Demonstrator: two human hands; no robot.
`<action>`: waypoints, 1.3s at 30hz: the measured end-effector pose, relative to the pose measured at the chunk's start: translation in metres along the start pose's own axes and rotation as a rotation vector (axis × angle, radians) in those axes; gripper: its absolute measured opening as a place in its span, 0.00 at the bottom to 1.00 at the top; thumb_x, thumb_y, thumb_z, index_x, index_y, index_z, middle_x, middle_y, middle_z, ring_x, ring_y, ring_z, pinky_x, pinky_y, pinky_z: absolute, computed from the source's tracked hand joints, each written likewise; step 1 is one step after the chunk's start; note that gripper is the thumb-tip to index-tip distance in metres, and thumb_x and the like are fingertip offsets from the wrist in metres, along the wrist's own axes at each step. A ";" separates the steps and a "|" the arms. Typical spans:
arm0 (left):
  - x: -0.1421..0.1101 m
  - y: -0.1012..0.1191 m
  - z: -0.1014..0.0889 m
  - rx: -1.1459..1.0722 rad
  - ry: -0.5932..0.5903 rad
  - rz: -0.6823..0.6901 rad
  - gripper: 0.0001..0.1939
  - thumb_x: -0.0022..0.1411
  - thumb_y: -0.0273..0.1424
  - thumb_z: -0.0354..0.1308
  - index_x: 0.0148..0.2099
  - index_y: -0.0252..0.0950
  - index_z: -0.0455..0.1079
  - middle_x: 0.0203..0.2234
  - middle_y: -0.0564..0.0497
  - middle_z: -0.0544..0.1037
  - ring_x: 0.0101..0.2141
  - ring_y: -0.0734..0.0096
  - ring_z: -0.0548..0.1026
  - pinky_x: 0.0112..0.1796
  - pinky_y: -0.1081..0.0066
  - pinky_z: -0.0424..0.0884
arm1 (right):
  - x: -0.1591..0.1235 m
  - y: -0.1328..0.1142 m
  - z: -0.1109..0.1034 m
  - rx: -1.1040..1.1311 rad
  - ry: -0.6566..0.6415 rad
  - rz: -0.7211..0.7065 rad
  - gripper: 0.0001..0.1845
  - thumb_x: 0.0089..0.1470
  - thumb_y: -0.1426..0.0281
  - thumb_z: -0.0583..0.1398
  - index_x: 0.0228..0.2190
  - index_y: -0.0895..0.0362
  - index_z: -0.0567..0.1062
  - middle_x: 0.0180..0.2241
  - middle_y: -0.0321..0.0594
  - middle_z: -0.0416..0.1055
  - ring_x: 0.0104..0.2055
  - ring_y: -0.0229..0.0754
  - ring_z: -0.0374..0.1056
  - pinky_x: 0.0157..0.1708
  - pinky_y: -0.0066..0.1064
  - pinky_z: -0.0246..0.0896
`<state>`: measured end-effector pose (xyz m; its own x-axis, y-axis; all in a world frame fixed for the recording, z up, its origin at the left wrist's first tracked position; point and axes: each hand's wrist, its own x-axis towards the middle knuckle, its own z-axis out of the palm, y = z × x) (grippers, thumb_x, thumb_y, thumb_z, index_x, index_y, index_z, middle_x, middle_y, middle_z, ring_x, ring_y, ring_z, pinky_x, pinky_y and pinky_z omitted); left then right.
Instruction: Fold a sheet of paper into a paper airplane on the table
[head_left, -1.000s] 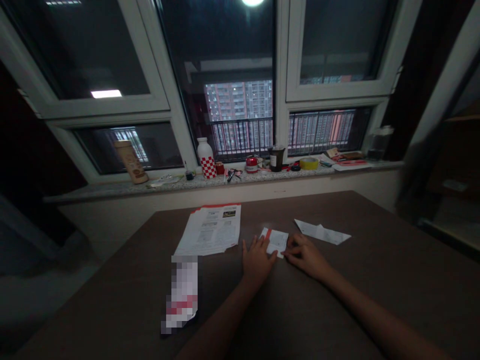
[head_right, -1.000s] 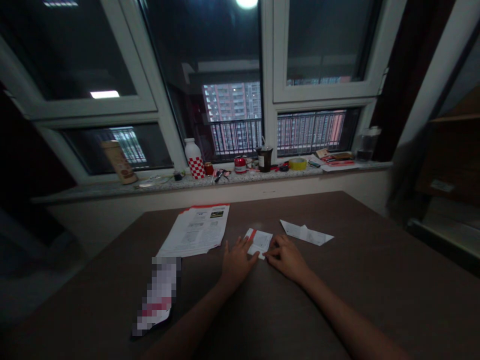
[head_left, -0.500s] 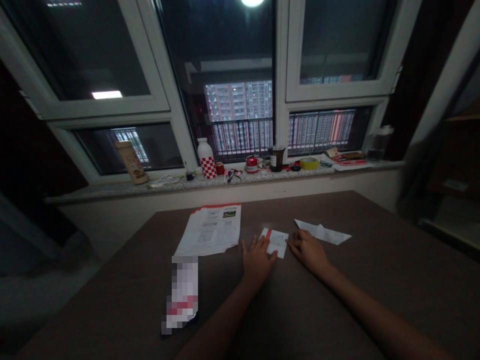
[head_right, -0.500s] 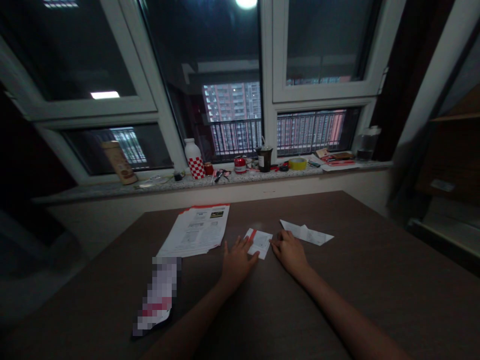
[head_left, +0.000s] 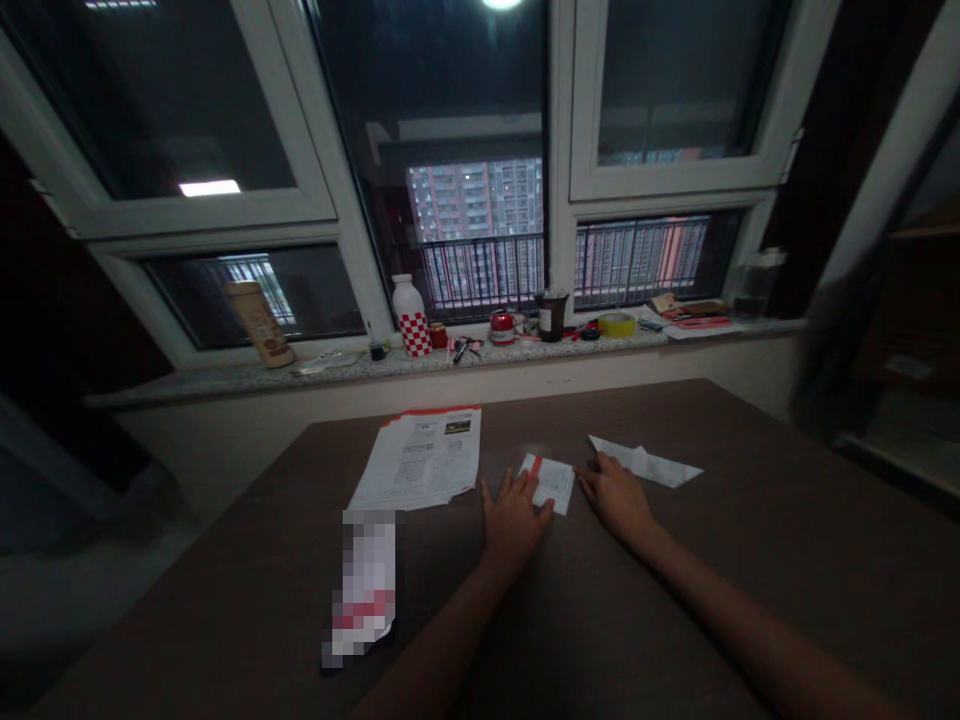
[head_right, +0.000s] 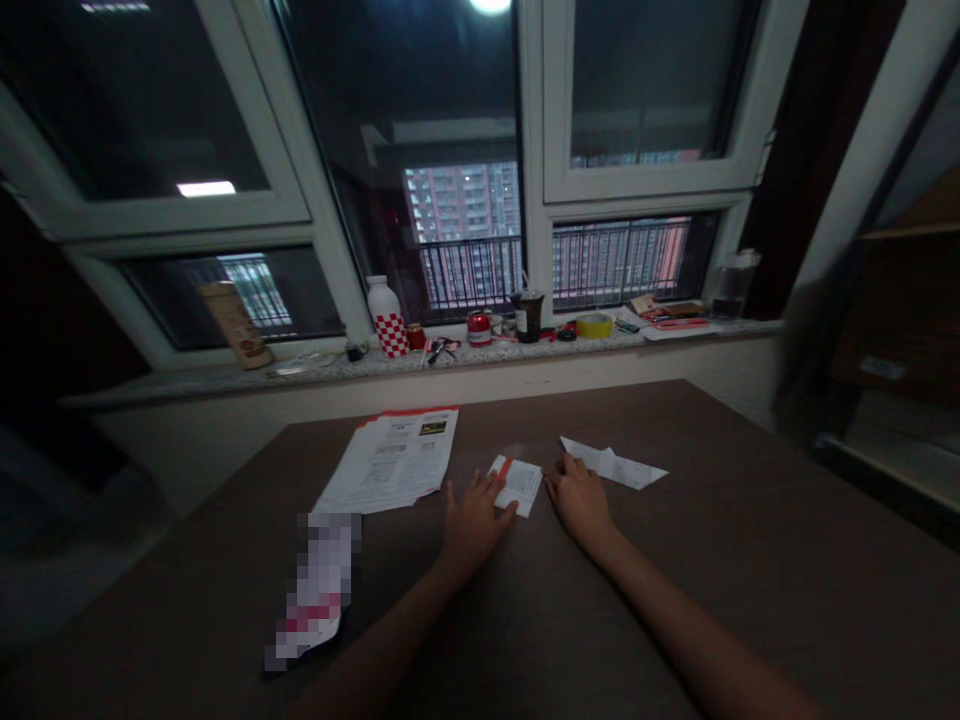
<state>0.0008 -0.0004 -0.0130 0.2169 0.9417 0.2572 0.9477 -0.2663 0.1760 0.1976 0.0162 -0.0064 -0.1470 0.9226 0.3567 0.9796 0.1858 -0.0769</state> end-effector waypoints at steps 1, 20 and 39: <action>0.000 0.000 0.000 0.002 0.004 0.000 0.25 0.66 0.48 0.45 0.60 0.46 0.63 0.62 0.52 0.63 0.63 0.53 0.54 0.60 0.37 0.38 | 0.000 -0.001 0.000 -0.004 -0.006 -0.001 0.17 0.63 0.63 0.51 0.47 0.49 0.77 0.45 0.49 0.67 0.47 0.51 0.63 0.44 0.39 0.59; -0.001 -0.014 0.001 -0.085 -0.041 0.154 0.23 0.67 0.42 0.45 0.62 0.46 0.60 0.64 0.54 0.60 0.66 0.56 0.48 0.62 0.40 0.35 | -0.006 0.014 0.007 0.302 0.054 -0.179 0.14 0.59 0.67 0.56 0.43 0.54 0.78 0.44 0.48 0.67 0.48 0.50 0.63 0.48 0.41 0.61; 0.003 -0.016 -0.004 -0.212 -0.160 0.292 0.20 0.70 0.41 0.42 0.62 0.53 0.58 0.63 0.57 0.61 0.65 0.62 0.49 0.62 0.42 0.41 | 0.006 0.009 0.009 0.619 -0.003 -0.303 0.10 0.59 0.70 0.57 0.36 0.54 0.79 0.39 0.43 0.73 0.45 0.45 0.67 0.48 0.38 0.61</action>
<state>-0.0148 0.0056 -0.0108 0.5202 0.8355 0.1767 0.7748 -0.5488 0.3138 0.2041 0.0263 -0.0134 -0.4027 0.8004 0.4441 0.6370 0.5935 -0.4919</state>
